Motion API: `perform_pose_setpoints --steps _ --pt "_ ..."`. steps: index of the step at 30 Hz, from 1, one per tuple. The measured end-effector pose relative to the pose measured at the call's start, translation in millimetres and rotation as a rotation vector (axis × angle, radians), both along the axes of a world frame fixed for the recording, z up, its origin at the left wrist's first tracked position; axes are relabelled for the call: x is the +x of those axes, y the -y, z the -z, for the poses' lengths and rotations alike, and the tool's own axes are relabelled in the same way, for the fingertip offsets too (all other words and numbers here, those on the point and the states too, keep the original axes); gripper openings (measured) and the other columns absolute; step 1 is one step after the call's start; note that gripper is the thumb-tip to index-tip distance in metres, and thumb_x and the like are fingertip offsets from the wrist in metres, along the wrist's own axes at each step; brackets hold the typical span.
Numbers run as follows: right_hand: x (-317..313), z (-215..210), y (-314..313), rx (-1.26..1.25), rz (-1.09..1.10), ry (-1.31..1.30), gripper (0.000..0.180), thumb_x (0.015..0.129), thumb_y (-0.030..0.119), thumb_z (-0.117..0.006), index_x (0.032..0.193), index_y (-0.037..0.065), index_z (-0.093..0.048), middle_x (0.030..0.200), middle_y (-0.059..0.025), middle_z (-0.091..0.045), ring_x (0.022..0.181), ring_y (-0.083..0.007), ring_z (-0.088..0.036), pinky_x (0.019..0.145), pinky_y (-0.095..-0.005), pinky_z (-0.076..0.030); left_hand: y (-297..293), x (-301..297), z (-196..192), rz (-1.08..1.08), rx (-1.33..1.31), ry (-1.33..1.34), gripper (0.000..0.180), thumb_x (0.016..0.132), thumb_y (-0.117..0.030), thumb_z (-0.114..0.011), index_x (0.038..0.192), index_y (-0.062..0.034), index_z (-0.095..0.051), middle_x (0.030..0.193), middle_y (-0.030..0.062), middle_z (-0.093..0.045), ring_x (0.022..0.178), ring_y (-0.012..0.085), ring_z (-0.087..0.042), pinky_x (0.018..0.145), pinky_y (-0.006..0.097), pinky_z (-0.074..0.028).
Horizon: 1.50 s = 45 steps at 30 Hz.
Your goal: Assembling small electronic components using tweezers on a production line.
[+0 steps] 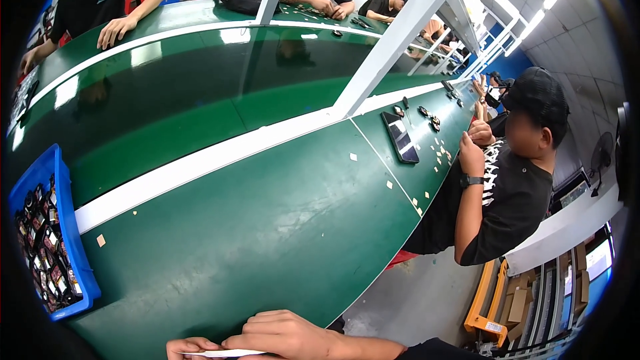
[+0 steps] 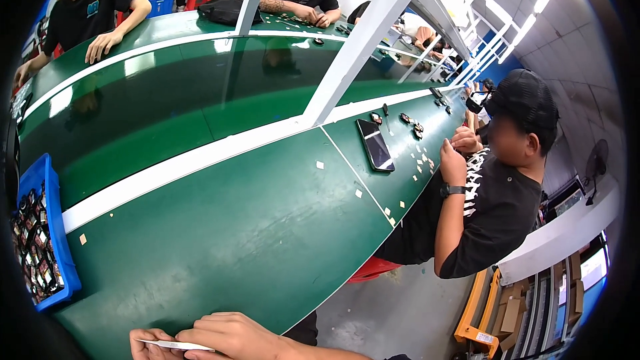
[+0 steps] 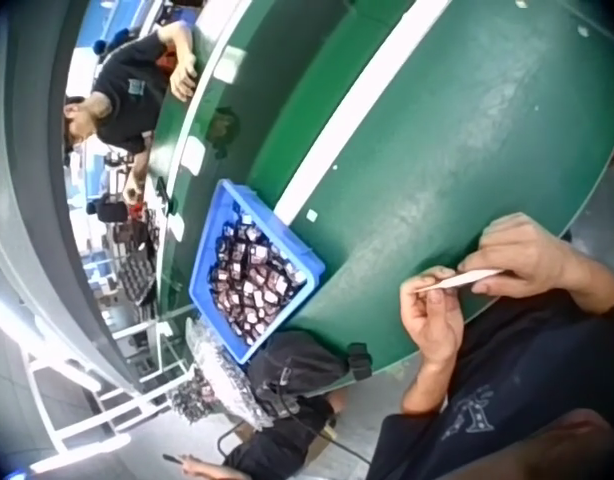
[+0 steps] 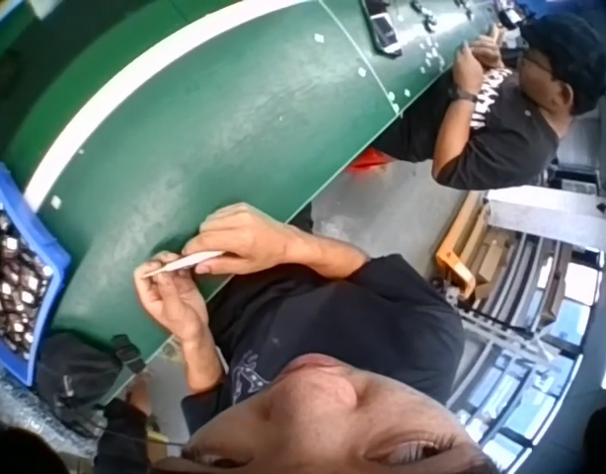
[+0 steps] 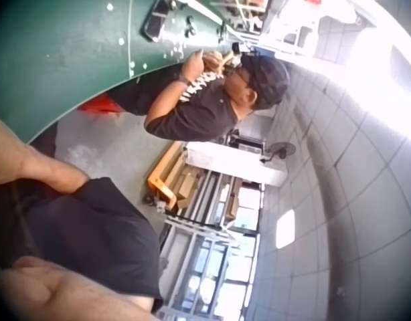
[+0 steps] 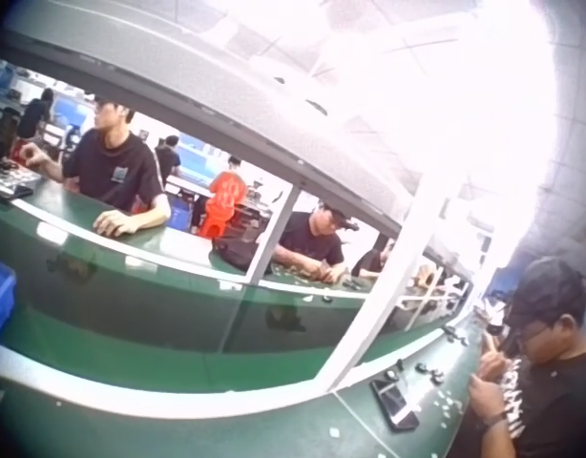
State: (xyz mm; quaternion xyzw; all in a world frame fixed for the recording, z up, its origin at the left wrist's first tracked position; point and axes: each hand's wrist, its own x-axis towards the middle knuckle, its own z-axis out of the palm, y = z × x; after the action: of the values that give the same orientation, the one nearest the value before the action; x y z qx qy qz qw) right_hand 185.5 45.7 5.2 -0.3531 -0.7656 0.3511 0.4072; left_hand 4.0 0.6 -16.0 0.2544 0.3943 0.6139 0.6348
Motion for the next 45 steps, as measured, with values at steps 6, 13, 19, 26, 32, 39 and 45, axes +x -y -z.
perform_pose_setpoints --steps 6,13,19,26,32,39,45 --pt "0 0 0 0.006 0.006 0.007 0.021 0.087 0.02 -0.073 0.099 0.004 -0.068 0.071 -0.0088 -0.057 0.061 -0.0286 -0.057 0.055 -0.0384 -0.045 -2 0 0 0.016 0.019 0.016 0.013 0.1 -0.012 -0.058 0.11 -0.0045 -0.052 0.105 0.0126 -0.059 0.087 0.0184 -0.056 0.077 0.031 -0.047" --pt "1 0 2 -0.001 0.004 0.014 0.019 0.088 0.02 -0.071 0.098 0.004 -0.068 0.071 -0.009 -0.057 0.061 -0.0287 -0.057 0.055 -0.0384 -0.045 1 0 -1 0.03 0.07 -0.047 0.015 0.099 -0.012 -0.06 0.109 -0.006 -0.051 0.107 0.0132 -0.058 0.088 0.0188 -0.056 0.079 0.03 -0.048" --pt "0 0 2 0.001 -0.001 0.021 0.017 0.089 0.019 -0.07 0.096 0.004 -0.068 0.071 -0.0092 -0.057 0.061 -0.0288 -0.057 0.055 -0.0383 -0.045 3 0 2 0.04 0.102 -0.068 0.016 0.099 -0.012 -0.06 0.109 -0.0052 -0.049 0.109 0.0148 -0.058 0.092 0.0197 -0.058 0.082 0.03 -0.05" --pt "0 0 1 0.004 -0.001 0.025 0.016 0.091 0.019 -0.069 0.095 0.004 -0.067 0.071 -0.0094 -0.057 0.061 -0.029 -0.057 0.055 -0.0383 -0.045 3 -1 3 0.048 0.124 -0.063 0.015 0.1 -0.01 -0.059 0.11 -0.0041 -0.049 0.109 0.0153 -0.058 0.094 0.0214 -0.06 0.086 0.033 -0.052" --pt "0 0 1 0.001 -0.008 0.033 0.016 0.09 0.019 -0.069 0.094 0.003 -0.067 0.072 -0.0097 -0.057 0.062 -0.0293 -0.057 0.056 -0.0385 -0.046 3 0 2 0.052 0.137 -0.044 0.016 0.099 -0.011 -0.06 0.109 -0.0038 -0.049 0.109 0.016 -0.058 0.093 0.0226 -0.062 0.086 0.034 -0.053" --pt "1 -2 1 -0.001 -0.012 0.037 0.015 0.09 0.017 -0.069 0.094 0.003 -0.067 0.073 -0.0102 -0.058 0.063 -0.0295 -0.058 0.057 -0.0383 -0.047 4 -2 5 0.058 0.172 -0.083 0.018 0.099 -0.012 -0.061 0.109 -0.0034 -0.049 0.109 0.0167 -0.058 0.094 0.0237 -0.062 0.087 0.036 -0.053" --pt "0 -4 1 -0.007 0.006 0.022 0.016 0.089 0.017 -0.07 0.094 0.003 -0.066 0.075 -0.0106 -0.06 0.064 -0.03 -0.06 0.057 -0.0383 -0.048 3 -1 4 0.058 0.15 -0.093 0.019 0.1 -0.013 -0.06 0.113 -0.0031 -0.05 0.111 0.016 -0.058 0.096 0.0221 -0.06 0.085 0.034 -0.052"
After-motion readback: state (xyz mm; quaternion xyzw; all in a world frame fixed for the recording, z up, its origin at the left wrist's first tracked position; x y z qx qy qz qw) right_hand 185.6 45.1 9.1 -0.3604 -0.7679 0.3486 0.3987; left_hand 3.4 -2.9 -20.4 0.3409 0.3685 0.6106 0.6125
